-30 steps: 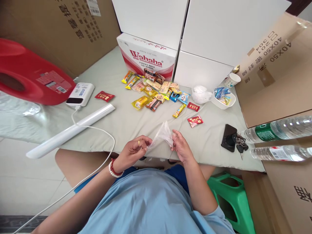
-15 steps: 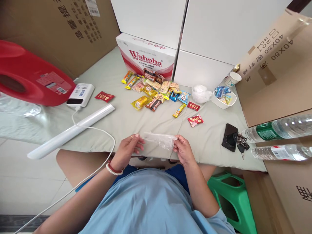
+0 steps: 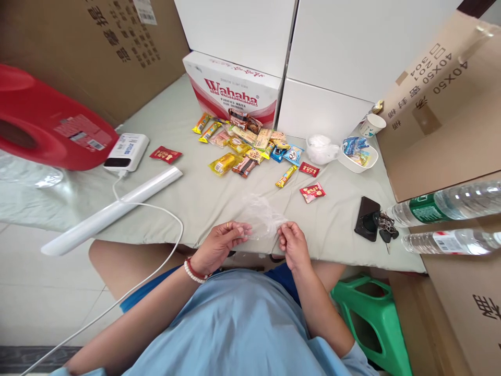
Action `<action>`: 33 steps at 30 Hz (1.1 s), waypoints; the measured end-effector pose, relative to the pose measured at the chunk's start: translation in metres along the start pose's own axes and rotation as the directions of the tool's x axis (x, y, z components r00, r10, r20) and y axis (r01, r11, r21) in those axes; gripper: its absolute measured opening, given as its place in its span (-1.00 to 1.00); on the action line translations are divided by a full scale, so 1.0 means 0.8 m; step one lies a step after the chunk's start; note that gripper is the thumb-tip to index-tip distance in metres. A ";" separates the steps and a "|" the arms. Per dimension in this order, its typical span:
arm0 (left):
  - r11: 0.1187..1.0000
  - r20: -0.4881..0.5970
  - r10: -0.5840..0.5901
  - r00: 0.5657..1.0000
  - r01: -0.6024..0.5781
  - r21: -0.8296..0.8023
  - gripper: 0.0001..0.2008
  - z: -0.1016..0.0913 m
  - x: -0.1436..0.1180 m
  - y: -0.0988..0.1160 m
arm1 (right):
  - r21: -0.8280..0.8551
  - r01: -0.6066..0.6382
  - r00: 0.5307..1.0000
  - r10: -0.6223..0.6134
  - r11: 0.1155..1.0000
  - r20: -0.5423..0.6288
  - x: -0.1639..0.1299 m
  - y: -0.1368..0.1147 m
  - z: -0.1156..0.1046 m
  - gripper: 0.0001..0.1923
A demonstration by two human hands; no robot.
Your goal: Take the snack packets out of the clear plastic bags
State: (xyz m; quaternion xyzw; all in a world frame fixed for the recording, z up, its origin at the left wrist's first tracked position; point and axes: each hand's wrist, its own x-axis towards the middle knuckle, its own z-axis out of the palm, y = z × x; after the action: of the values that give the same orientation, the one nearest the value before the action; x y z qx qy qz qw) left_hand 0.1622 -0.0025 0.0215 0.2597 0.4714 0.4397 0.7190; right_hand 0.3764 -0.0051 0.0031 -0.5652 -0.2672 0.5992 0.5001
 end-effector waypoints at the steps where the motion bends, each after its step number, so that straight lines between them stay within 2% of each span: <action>1: 1.000 0.010 0.019 1.000 -0.019 0.005 -0.64 0.001 -0.001 -0.001 | -0.010 0.062 0.997 -0.062 0.998 -0.044 -0.003 -0.003 -0.002 -0.53; 3: 0.998 0.040 0.060 0.997 -0.061 0.027 -0.65 0.004 -0.003 -0.003 | -0.077 0.214 0.971 -0.221 0.974 -0.092 -0.010 -0.010 -0.003 -0.59; 4: 0.995 0.057 0.086 0.995 -0.088 0.047 -0.66 0.006 -0.003 -0.004 | -0.134 0.283 0.952 -0.295 0.950 -0.080 -0.013 -0.014 -0.003 -0.61; 6: 0.983 0.099 0.136 0.986 -0.147 0.112 -0.68 0.008 -0.004 -0.006 | -0.283 0.382 0.916 -0.401 0.880 -0.010 -0.016 -0.022 0.000 -0.63; 8: 0.961 0.148 0.179 0.973 -0.205 0.185 -0.69 0.010 -0.005 -0.008 | -0.431 0.421 0.896 -0.441 0.798 0.059 -0.011 -0.033 0.004 -0.61; 11: 0.933 0.202 0.220 0.954 -0.266 0.241 -0.70 0.010 -0.007 -0.010 | -0.551 0.411 0.898 -0.427 0.726 0.106 0.011 -0.054 0.011 -0.50; 13: 0.923 0.211 0.237 0.948 -0.287 0.256 -0.72 0.009 -0.009 -0.010 | -0.594 0.399 0.914 -0.358 0.698 0.193 0.025 -0.068 0.013 -0.47; 16: 0.927 0.166 0.241 0.956 -0.278 0.254 -0.74 0.005 -0.011 -0.008 | -0.616 0.403 0.907 -0.208 0.677 0.365 0.035 -0.081 0.016 -0.45; 18: 0.943 0.125 0.236 0.964 -0.258 0.210 -0.71 0.000 -0.010 -0.007 | -0.585 0.394 0.899 -0.165 0.709 0.406 0.036 -0.082 0.016 -0.55; 20: 0.962 0.086 0.225 0.971 -0.236 0.141 -0.67 -0.004 -0.008 -0.004 | -0.527 0.364 0.905 -0.158 0.768 0.395 0.036 -0.077 0.014 -0.65; 23: 0.983 -0.015 0.182 0.983 -0.181 0.045 -0.61 -0.010 -0.002 0.000 | -0.450 0.285 0.934 -0.140 0.847 0.328 0.038 -0.068 0.007 -0.65; 26: 0.990 -0.134 0.135 0.982 -0.139 -0.022 -0.62 -0.011 0.006 0.002 | -0.416 0.233 0.961 -0.142 0.879 0.238 0.038 -0.061 0.003 -0.64; 28: 0.988 -0.175 0.128 0.976 -0.141 -0.063 -0.57 -0.009 0.010 0.003 | -0.404 0.249 0.963 -0.179 0.880 0.203 0.036 -0.057 0.003 -0.64; 30: 0.984 -0.147 0.123 0.982 -0.140 -0.109 -0.55 -0.007 0.012 0.004 | -0.413 0.297 0.953 -0.240 0.861 0.186 0.034 -0.054 0.005 -0.68; 33: 0.977 -0.026 0.078 0.997 -0.082 -0.196 -0.60 -0.003 0.010 0.009 | -0.459 0.387 0.922 -0.330 0.800 0.201 0.032 -0.051 0.008 -0.76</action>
State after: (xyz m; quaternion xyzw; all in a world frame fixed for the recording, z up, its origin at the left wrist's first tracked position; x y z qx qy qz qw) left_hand 0.1588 0.0082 0.0226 0.2022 0.4214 0.5152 0.7185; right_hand 0.3863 0.0339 0.0297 -0.5782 -0.5397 0.4363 0.4289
